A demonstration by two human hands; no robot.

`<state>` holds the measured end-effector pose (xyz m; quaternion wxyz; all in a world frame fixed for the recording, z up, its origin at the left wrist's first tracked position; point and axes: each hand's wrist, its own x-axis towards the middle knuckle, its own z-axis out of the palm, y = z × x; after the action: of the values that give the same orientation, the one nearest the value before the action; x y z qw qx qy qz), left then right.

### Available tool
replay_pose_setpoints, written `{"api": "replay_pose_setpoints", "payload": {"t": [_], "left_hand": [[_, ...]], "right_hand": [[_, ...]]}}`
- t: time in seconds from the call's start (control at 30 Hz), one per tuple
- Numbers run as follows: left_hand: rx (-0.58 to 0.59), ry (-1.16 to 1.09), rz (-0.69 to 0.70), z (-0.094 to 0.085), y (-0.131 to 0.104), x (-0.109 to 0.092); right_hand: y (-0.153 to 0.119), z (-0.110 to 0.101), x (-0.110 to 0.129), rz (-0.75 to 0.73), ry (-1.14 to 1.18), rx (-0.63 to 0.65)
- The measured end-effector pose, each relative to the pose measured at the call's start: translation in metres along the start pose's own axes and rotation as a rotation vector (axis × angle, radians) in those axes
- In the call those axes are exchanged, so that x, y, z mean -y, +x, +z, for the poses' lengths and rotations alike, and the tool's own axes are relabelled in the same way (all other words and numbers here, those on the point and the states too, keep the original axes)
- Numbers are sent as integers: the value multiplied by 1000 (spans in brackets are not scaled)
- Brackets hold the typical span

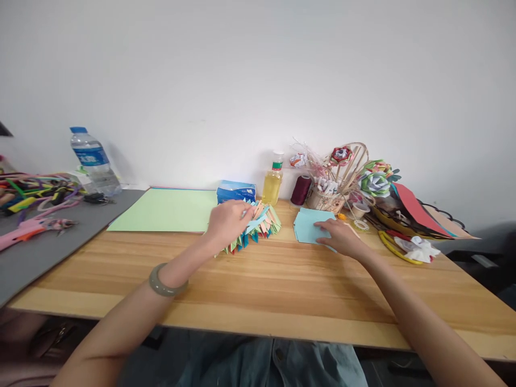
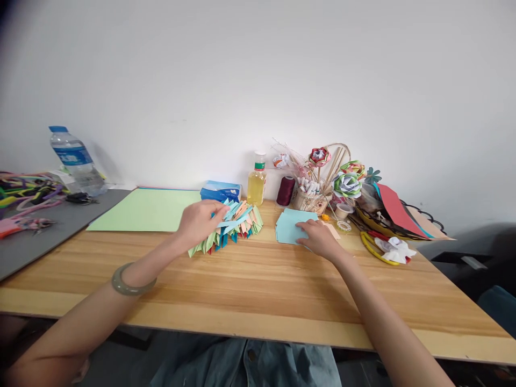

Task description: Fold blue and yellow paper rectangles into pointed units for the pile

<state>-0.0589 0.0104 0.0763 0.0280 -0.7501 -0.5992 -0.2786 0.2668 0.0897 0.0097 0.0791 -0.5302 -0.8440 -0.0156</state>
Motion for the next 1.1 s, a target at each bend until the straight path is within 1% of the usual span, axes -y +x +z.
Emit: {"api": "replay_pose_setpoints", "payload": {"t": [0.07,0.17,0.23,0.4,0.5,0.67,0.87,1.0,1.1], "left_hand": [[65,-44,111,9,-8,-12],[204,-82,198,20,-19,-28],[242,-88,234,24,-23,-33],[257,-80,254,30,-24,-31],[258,-94,270,35,-25,-29],[249,-109,311,44,-28,-26],[243,-87,353,48,-28,-24],[235,-76,379,50,-30,-23],[232,-79,398,53,-31,-22]], "right_hand": [[3,1,-2,5,1,23],[7,2,-5,10,8,32],[10,2,-7,10,19,33],[15,-1,-8,-15,49,63],[14,-3,-6,-34,40,46],[6,-3,-1,-49,19,-40],[-2,-3,6,-90,55,-160],[-1,-6,8,-92,129,-266],[-1,-9,10,-104,201,-321]]}}
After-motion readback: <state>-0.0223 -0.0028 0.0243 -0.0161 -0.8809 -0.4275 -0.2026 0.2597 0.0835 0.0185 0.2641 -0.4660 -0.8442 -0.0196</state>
